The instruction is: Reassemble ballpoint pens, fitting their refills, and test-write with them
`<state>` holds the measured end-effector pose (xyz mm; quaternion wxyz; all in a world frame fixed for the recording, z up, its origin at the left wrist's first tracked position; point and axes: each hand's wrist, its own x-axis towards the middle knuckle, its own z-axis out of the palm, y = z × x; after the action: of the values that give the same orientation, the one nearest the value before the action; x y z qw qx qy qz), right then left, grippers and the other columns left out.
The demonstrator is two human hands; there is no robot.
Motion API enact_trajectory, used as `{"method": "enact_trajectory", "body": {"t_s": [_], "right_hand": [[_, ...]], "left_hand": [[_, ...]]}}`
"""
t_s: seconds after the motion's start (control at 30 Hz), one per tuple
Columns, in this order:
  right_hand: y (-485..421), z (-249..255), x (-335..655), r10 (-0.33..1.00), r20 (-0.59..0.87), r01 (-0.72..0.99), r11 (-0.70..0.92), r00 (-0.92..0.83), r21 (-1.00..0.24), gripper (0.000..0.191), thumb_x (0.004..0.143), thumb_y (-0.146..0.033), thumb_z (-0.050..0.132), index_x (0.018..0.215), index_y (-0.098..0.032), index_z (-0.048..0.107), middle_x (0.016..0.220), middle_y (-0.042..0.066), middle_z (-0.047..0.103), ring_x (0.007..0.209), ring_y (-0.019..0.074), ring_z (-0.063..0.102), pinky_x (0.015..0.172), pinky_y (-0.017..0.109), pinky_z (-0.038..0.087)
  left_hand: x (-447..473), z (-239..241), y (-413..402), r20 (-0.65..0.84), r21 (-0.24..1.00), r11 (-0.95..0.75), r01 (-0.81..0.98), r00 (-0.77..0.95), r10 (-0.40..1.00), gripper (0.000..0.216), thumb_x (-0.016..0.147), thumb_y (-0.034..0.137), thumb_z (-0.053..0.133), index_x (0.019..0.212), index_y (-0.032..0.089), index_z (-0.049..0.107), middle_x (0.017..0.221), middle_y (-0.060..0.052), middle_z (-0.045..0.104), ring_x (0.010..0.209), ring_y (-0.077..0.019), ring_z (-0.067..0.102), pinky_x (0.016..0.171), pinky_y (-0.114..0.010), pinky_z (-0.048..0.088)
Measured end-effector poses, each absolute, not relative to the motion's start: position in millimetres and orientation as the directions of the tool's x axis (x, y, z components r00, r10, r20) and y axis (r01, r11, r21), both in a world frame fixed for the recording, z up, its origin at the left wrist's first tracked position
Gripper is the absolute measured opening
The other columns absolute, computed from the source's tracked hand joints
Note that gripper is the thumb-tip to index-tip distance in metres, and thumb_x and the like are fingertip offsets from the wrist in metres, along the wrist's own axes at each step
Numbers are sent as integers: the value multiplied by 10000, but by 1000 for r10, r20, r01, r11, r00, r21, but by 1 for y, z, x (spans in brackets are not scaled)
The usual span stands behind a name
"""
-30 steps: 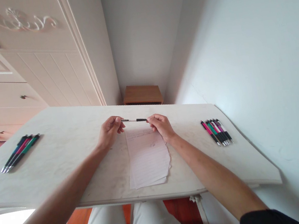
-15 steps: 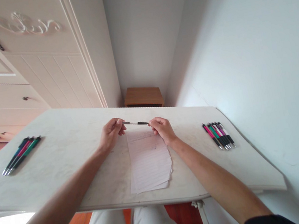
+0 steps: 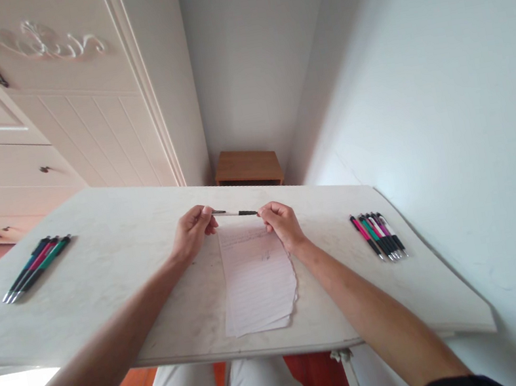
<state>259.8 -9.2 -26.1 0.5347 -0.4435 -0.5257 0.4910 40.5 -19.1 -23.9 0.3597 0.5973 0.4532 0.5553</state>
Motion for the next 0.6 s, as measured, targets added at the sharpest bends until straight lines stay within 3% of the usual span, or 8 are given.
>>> {"method": "enact_trajectory", "body": {"t_s": [0.6], "right_hand": [[-10,-25,259,989,141,-1,141,-50,-990,203,721,-366,704,695,-174,641,545,-54,495,456,73,420,468,222,338]], "left_hand": [[40,-22,-19,292,939,-269,215,-80,953,476,906,533,453,598,178,525,524,-7,547,490,-115,490,514,-235,377]]}}
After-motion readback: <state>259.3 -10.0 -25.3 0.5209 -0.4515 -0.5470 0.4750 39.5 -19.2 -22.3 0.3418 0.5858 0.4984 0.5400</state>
